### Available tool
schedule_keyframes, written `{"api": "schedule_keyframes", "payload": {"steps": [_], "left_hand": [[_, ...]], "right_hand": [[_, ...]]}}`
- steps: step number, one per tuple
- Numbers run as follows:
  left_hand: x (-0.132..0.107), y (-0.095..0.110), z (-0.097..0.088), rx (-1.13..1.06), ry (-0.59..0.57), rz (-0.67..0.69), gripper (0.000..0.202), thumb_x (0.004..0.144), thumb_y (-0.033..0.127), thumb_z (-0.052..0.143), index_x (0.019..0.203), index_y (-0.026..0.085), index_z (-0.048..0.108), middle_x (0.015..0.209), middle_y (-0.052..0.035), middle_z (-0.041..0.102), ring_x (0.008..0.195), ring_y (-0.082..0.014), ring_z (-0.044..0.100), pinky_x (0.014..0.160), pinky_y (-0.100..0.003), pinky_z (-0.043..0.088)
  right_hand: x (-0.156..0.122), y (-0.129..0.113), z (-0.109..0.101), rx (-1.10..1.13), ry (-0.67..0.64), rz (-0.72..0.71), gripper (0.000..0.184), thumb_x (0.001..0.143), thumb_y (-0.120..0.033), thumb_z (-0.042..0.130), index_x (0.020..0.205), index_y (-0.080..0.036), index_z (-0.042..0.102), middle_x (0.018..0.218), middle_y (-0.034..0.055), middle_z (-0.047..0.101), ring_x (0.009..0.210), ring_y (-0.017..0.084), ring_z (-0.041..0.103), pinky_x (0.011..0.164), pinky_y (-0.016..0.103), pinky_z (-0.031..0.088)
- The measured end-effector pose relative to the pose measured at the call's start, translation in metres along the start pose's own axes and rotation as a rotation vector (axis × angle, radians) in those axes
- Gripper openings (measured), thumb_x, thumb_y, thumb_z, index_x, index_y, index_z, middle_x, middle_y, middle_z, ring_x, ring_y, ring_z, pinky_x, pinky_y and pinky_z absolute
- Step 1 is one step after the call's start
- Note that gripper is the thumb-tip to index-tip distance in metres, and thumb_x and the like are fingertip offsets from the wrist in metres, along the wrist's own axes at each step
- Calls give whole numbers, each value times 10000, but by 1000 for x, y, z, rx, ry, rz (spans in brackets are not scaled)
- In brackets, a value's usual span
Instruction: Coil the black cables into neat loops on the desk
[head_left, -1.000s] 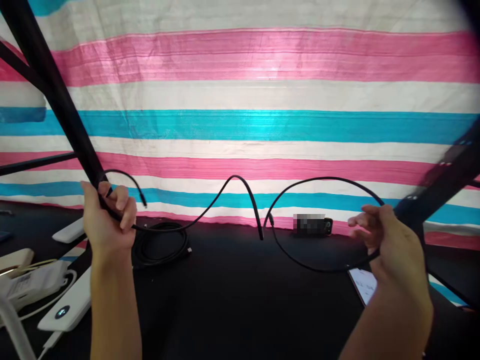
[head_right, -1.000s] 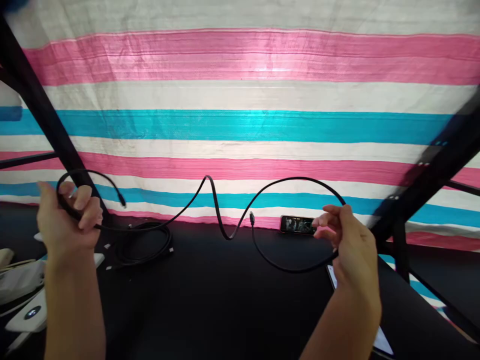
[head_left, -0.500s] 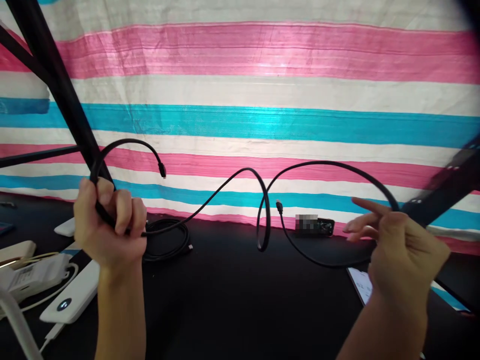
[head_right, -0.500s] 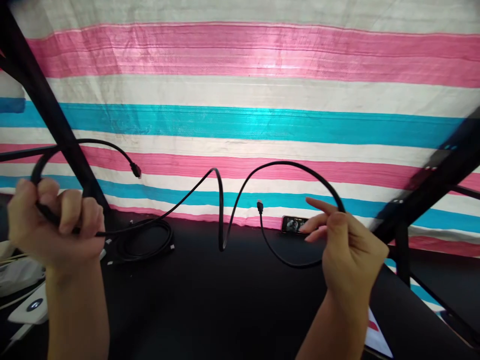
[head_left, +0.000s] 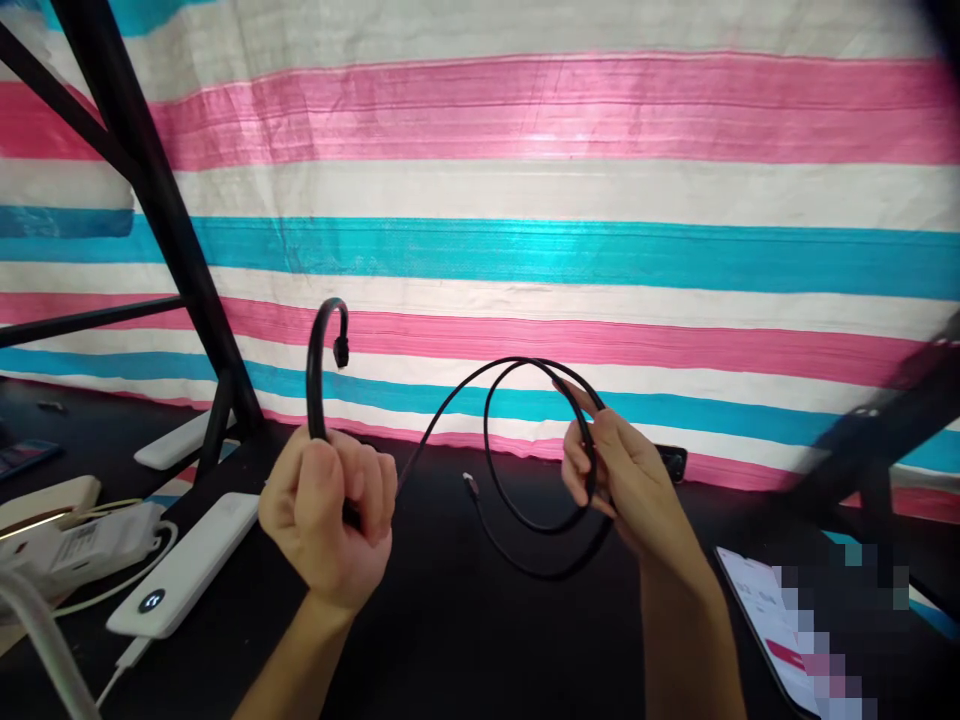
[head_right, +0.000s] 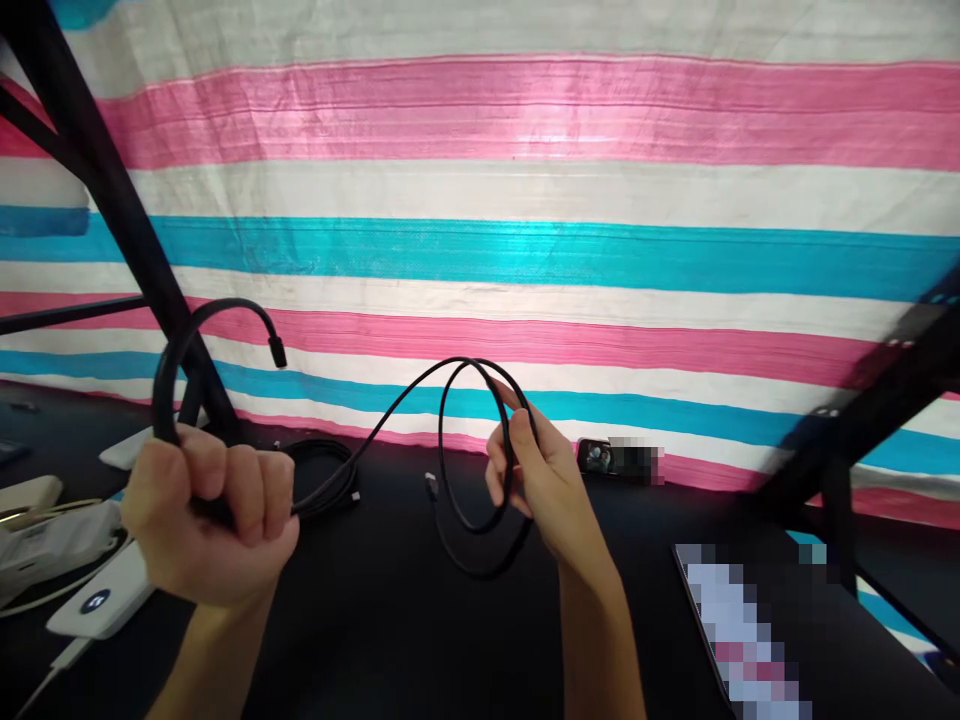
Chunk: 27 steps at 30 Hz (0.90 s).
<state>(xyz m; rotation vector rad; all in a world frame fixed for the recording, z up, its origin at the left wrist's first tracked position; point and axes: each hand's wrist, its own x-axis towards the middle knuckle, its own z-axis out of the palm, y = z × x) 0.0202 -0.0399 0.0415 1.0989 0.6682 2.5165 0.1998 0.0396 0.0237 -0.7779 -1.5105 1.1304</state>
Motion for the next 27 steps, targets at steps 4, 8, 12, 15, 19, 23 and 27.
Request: {"api": "schedule_keyframes", "payload": {"steps": [4,8,12,15,19,23,27], "left_hand": [[3,-1,3,11,184,99,377,885,316,518,545,192,415,497,63,350,298,-33,182,298,-228,128],[8,-8,-3,180,-169,130,328,943,331,364,694,218,546,512,31,418,457,-111,420,480,-262,380],[9,-16,-3,603,-845,124,158,902,247,461,966,229,604,1056,-70,589,1061,-220,495,925,-376,367],[6,-25,2,683,-1007,71,152,906,221,452,1003,226,570,1039,-62,603,1019,-205,517,889,-358,369],[3,-33,2,780,-979,101,56,878,259,517,846,222,543,661,8,597,755,-185,553,787,-345,371],[8,-34,-4,826,-855,274,464,752,338,679,1151,233,467,1008,-71,617,1034,-249,518,900,-393,358],[15,-38,-7,854,-907,259,737,633,326,760,1286,258,426,1325,-109,475,1225,-300,405,1003,-446,301]], "right_hand": [[-4,-6,-7,-166,117,-66,393,858,-432,552,1171,-202,612,490,-94,286,367,28,285,352,157,255],[-4,-6,-9,-217,152,-173,349,888,-407,504,1167,-232,620,574,-47,422,515,82,443,481,190,446],[-6,-5,-3,-119,52,-176,324,885,-452,481,1108,-279,640,988,43,606,925,169,583,653,253,568],[-7,-5,3,-37,-54,-86,351,887,-477,459,1119,-272,624,1105,68,611,964,195,614,642,265,584],[-7,-5,6,21,-206,89,442,891,-509,424,1237,-252,523,1017,79,633,547,116,628,404,209,506],[-8,-4,6,-1,-240,117,412,900,-498,416,1181,-229,552,802,29,632,328,26,421,279,151,254],[-12,-6,6,-71,-338,61,376,901,-474,427,1004,-187,647,757,18,614,342,9,340,327,174,222]]}}
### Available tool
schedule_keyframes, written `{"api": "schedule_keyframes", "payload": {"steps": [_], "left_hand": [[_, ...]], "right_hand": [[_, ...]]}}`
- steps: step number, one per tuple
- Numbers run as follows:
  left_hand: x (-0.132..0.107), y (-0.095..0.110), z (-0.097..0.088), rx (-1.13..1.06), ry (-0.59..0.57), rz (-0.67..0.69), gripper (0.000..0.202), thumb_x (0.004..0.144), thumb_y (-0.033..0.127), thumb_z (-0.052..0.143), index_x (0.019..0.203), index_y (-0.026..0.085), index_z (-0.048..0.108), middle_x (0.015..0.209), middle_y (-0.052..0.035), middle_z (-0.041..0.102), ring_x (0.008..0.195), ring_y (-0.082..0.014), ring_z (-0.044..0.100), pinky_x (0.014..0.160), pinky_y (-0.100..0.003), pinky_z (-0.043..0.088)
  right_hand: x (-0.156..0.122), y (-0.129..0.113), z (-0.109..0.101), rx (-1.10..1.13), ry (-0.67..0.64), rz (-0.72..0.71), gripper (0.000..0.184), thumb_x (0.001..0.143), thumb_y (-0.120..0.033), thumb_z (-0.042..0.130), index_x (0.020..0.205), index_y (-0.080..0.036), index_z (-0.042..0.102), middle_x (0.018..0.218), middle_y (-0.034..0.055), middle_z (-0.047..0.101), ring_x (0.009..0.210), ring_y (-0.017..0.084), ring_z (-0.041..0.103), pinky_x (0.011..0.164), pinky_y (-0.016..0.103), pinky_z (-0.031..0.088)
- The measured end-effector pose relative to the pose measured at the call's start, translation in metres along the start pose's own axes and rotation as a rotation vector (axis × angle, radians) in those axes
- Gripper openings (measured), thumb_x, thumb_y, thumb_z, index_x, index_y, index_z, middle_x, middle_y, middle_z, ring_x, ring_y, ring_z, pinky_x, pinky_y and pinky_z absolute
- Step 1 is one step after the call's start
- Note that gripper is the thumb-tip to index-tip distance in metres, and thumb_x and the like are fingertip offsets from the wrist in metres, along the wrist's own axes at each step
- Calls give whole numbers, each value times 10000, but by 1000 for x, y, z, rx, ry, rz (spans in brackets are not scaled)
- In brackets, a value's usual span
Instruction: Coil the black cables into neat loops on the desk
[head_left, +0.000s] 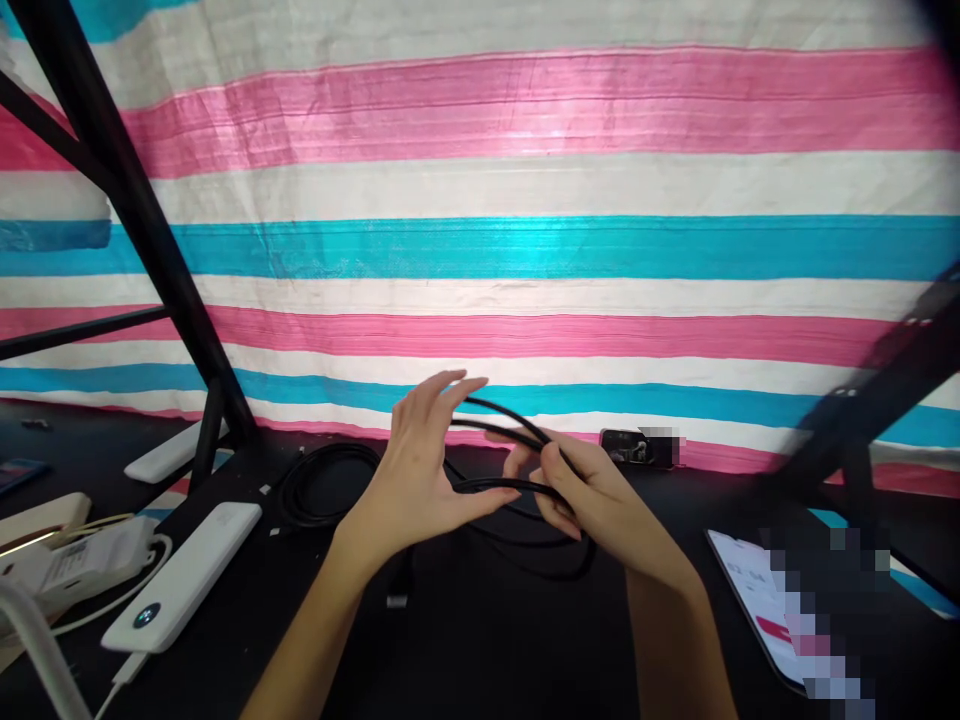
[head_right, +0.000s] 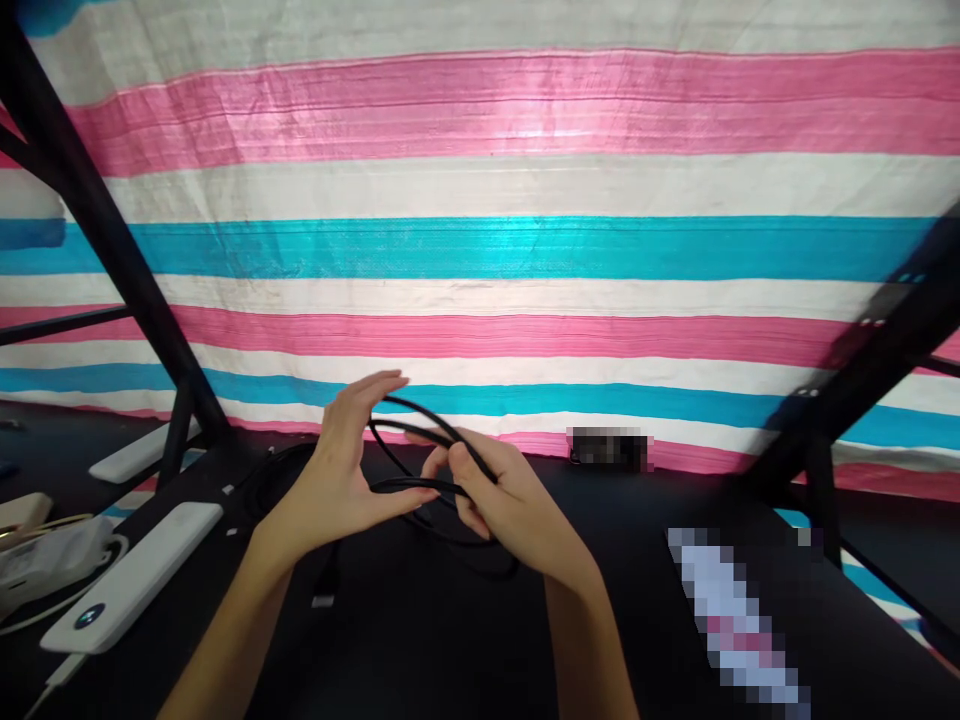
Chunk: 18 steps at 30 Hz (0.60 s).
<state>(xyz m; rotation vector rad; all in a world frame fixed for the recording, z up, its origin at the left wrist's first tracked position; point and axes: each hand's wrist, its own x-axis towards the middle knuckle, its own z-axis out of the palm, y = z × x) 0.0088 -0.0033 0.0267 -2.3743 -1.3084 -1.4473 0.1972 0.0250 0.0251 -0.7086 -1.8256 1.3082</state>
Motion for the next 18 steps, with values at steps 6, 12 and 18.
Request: {"api": "schedule_keyframes", "payload": {"steps": [6,12,18], "left_hand": [[5,-16,10,-413,43,-398,245,657,63,575,787,219,712,538,23,602,462,-129,514,503,-243,391],[11,-25,6,-967,376,-677,123,678,185,697,800,182,682,354,106,336,281,-14,188,314,-159,111],[13,-17,12,-1470,424,-850,45,803,180,609,779,145,595,353,122,255,270,-13,136,284,-141,122]], "right_hand": [[0,-6,-2,-229,88,-113,297,765,-353,662,1043,-248,676,699,-10,587,568,103,490,495,213,374],[20,15,-10,-85,298,-86,240,779,-406,636,838,-182,700,512,-66,308,445,67,273,409,212,236],[38,25,10,547,441,-128,273,795,-442,599,667,-205,552,399,-115,240,319,41,145,304,178,176]]}}
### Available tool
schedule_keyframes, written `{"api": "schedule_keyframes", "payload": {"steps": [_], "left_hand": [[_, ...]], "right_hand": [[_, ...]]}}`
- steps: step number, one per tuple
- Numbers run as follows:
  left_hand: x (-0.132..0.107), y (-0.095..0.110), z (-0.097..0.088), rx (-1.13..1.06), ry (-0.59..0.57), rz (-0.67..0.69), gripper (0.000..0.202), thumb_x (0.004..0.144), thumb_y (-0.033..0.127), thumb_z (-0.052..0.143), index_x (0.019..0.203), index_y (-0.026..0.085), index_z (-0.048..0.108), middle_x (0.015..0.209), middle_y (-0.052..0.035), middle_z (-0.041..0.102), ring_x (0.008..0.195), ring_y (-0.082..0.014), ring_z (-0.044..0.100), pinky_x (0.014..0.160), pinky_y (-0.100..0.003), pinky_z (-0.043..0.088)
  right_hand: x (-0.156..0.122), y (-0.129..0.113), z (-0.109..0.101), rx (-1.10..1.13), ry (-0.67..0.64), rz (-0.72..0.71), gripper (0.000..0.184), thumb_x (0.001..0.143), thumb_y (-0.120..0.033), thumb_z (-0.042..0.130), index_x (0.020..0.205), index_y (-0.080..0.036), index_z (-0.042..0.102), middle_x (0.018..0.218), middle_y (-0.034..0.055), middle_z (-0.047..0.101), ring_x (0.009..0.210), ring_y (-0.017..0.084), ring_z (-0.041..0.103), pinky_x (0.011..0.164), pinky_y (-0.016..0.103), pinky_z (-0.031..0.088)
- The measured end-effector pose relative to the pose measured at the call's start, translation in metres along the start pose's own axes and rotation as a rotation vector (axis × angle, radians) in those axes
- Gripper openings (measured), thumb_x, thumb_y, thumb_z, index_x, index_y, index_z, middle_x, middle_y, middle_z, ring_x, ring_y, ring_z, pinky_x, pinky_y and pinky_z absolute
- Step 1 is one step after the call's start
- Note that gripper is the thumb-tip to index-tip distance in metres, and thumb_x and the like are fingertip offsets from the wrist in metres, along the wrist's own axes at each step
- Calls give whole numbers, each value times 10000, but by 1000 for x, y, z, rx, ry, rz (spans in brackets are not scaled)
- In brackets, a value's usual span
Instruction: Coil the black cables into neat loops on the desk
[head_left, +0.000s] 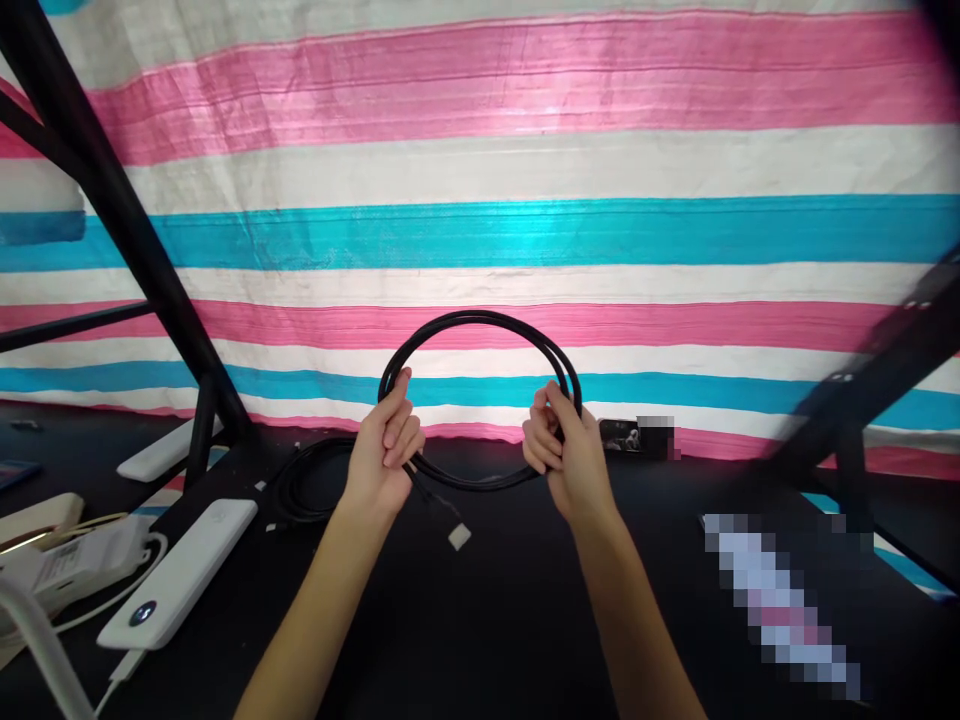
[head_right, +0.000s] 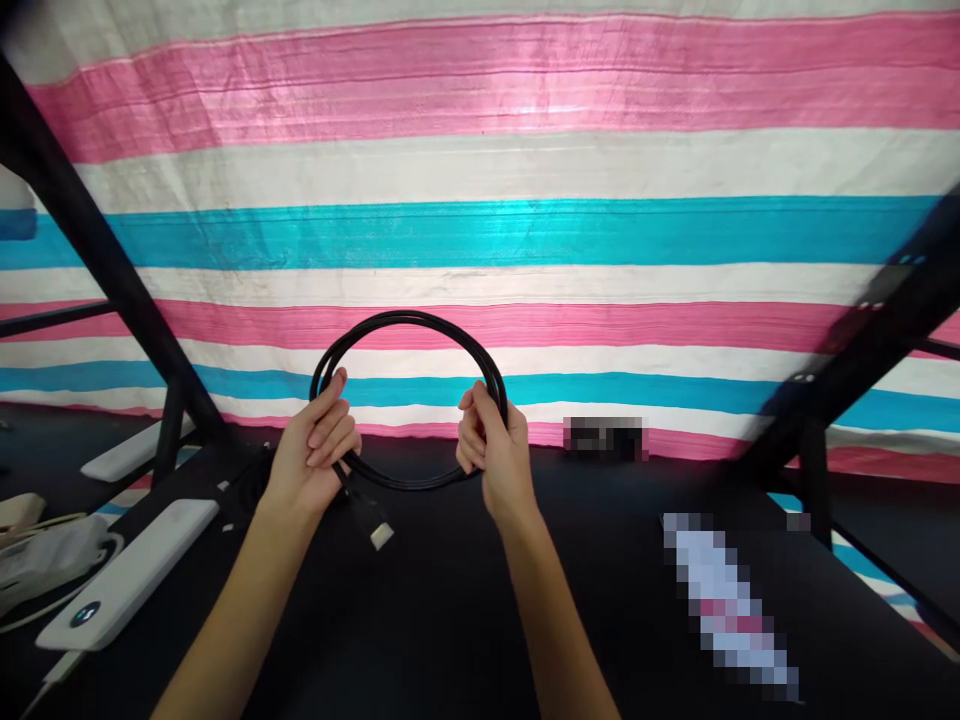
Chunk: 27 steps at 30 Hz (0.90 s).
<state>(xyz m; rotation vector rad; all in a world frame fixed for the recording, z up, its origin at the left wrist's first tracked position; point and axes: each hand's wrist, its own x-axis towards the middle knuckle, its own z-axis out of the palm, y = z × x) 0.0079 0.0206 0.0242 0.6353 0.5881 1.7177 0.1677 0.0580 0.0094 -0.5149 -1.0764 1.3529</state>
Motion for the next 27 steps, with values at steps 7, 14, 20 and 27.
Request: {"api": "schedule_keyframes", "payload": {"steps": [7,14,20,27], "left_hand": [[-4,-20,8,134,-150,-34,135,864,296,550,836,165,564,363,117,258,268,-25,203,319,-163,173],[6,-11,-3,670,-282,-14,279,788,359,639,985,189,539,411,104,415,307,-59,399,376,-166,303],[18,-3,-17,828,-235,76,307,772,482,622,878,205,543,373,121,325,273,-56,336,354,-175,346],[14,-1,-16,970,-405,-14,292,797,476,594,865,193,595,392,99,351,313,-48,319,353,-166,272]], "right_hand": [[7,-10,-8,189,120,130,283,724,-360,619,548,-202,462,351,-117,235,294,29,93,271,162,75],[7,-31,-34,-109,-52,255,223,741,-328,648,627,-163,551,410,-106,289,309,1,135,307,159,60],[5,-22,-29,-307,-184,229,222,787,-364,614,702,-160,605,423,-103,262,350,13,149,349,186,80],[6,-9,-20,-492,-184,194,190,721,-345,675,823,-185,664,477,-85,379,402,36,277,385,199,167]]}}
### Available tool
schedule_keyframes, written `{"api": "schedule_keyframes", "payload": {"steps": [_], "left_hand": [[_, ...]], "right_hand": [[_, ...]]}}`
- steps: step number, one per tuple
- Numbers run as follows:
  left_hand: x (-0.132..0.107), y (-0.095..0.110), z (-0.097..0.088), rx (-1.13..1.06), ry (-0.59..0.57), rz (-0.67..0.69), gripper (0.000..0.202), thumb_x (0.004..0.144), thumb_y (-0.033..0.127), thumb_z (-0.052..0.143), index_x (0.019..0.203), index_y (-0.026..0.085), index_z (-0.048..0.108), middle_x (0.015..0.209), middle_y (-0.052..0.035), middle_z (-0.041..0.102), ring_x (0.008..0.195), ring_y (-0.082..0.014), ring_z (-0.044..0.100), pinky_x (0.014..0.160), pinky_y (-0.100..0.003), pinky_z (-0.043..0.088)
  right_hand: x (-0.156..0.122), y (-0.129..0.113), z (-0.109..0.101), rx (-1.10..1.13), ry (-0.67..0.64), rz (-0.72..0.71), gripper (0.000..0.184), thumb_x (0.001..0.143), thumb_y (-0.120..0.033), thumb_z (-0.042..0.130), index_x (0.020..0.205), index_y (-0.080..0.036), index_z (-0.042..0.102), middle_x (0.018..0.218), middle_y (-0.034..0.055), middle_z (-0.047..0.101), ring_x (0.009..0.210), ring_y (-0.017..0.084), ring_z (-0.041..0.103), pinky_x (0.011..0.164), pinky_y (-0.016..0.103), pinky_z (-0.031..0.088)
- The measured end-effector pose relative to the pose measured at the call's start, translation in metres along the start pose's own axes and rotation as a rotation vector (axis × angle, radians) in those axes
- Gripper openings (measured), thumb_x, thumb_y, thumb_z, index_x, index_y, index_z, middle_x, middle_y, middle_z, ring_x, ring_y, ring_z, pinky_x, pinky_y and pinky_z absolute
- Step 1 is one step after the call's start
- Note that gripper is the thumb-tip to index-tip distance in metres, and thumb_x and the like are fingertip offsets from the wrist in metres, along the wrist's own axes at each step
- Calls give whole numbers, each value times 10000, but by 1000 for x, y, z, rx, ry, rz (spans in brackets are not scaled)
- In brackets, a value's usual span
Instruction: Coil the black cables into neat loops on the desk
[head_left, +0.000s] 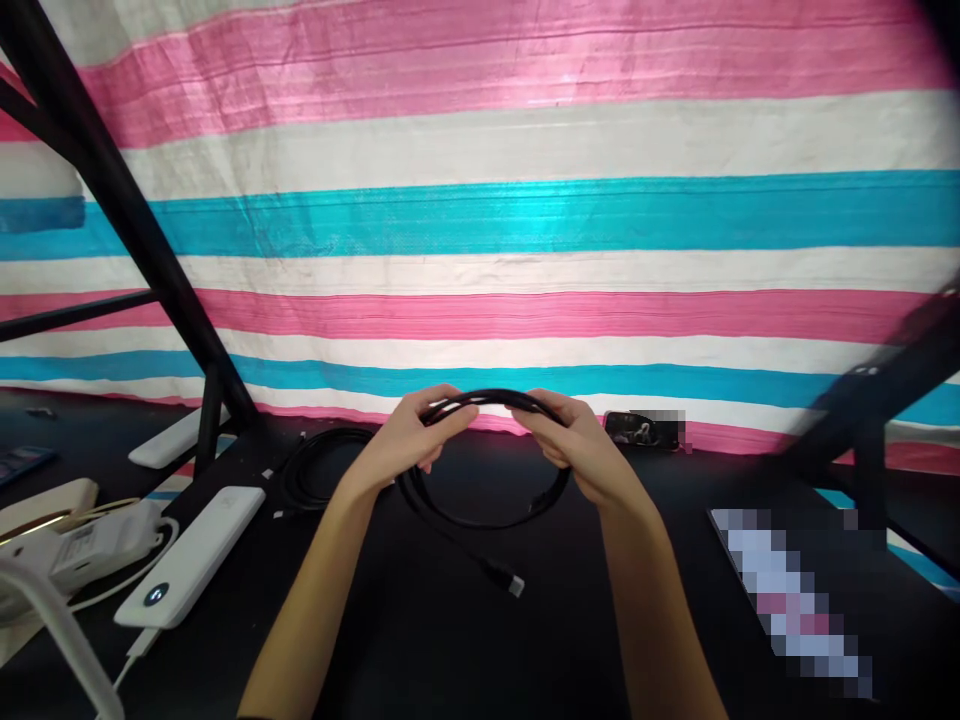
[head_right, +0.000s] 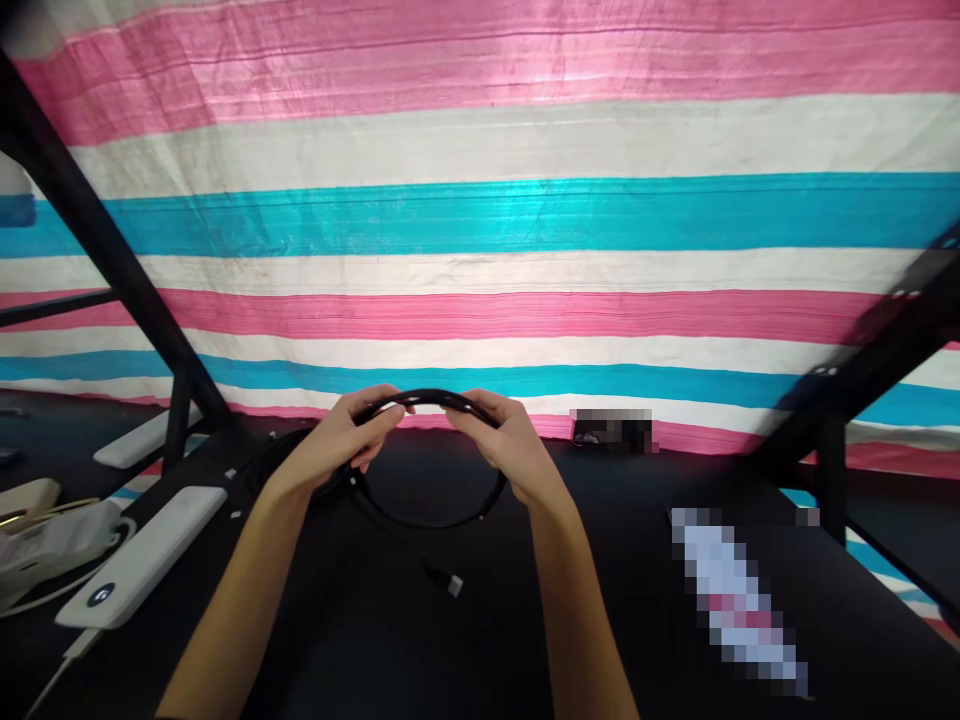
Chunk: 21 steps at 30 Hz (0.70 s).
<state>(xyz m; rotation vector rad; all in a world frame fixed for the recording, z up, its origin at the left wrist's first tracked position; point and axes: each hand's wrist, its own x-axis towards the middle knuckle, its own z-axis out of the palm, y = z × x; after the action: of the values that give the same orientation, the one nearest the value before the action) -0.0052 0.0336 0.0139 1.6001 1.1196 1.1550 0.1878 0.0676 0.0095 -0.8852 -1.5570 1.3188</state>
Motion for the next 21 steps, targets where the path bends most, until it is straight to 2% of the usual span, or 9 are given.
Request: {"api": "schedule_keyframes", "payload": {"steps": [2,4,6,8,10,13,15,17,21], "left_hand": [[1,0,9,-39,6,12,330,801,498,575,761,173,614,400,92,304,324,-34,248,340,-172,159],[3,-1,12,-96,35,7,396,788,521,579,659,149,624,411,86,255,346,-26,182,355,-186,98],[5,-3,6,-175,99,-15,442,766,540,597,593,135,627,408,86,214,359,-22,131,366,-197,63],[6,-5,-6,-287,195,-31,456,745,556,613,574,133,626,398,92,183,357,-20,100,366,-201,38],[6,-5,-20,-395,296,-30,455,728,564,628,575,136,621,391,101,155,349,-20,84,357,-198,26],[4,-4,-34,-461,376,-30,444,712,551,654,592,125,630,387,107,148,343,-16,85,343,-187,33],[1,-2,-37,-459,369,-31,440,708,541,667,610,113,640,387,108,158,343,-12,90,340,-179,36],[-1,-1,-36,-461,314,-19,437,704,539,674,646,107,651,395,111,158,346,-8,85,341,-172,32],[0,0,-24,-489,188,37,337,679,441,739,707,125,624,431,118,175,352,-4,94,347,-160,38]], "right_hand": [[-2,-1,5,-60,-26,-83,176,692,-294,704,840,-201,679,617,-34,555,522,67,445,459,204,299],[-5,-2,8,-75,-55,-127,193,690,-280,709,867,-206,688,742,-2,618,614,90,502,508,215,340],[-7,-3,8,-24,-72,-91,240,716,-315,696,927,-202,681,621,-32,545,500,67,412,434,210,257],[-6,-3,7,69,-82,-38,260,754,-358,666,945,-181,667,485,-87,357,410,44,237,400,219,138],[-4,-2,6,157,-117,-10,223,784,-377,638,840,-162,651,471,-105,237,411,38,157,412,229,111],[-1,0,7,215,-220,24,307,793,-376,637,606,-166,516,498,-97,215,434,37,161,437,233,153],[0,2,8,226,-267,33,402,784,-383,649,545,-178,400,509,-91,223,442,37,170,443,232,160],[2,3,9,248,-238,23,476,773,-419,653,523,-189,319,503,-92,211,436,35,157,427,227,133],[6,3,6,398,-15,15,596,696,-515,684,487,-210,217,438,-119,123,380,20,71,373,221,32]]}}
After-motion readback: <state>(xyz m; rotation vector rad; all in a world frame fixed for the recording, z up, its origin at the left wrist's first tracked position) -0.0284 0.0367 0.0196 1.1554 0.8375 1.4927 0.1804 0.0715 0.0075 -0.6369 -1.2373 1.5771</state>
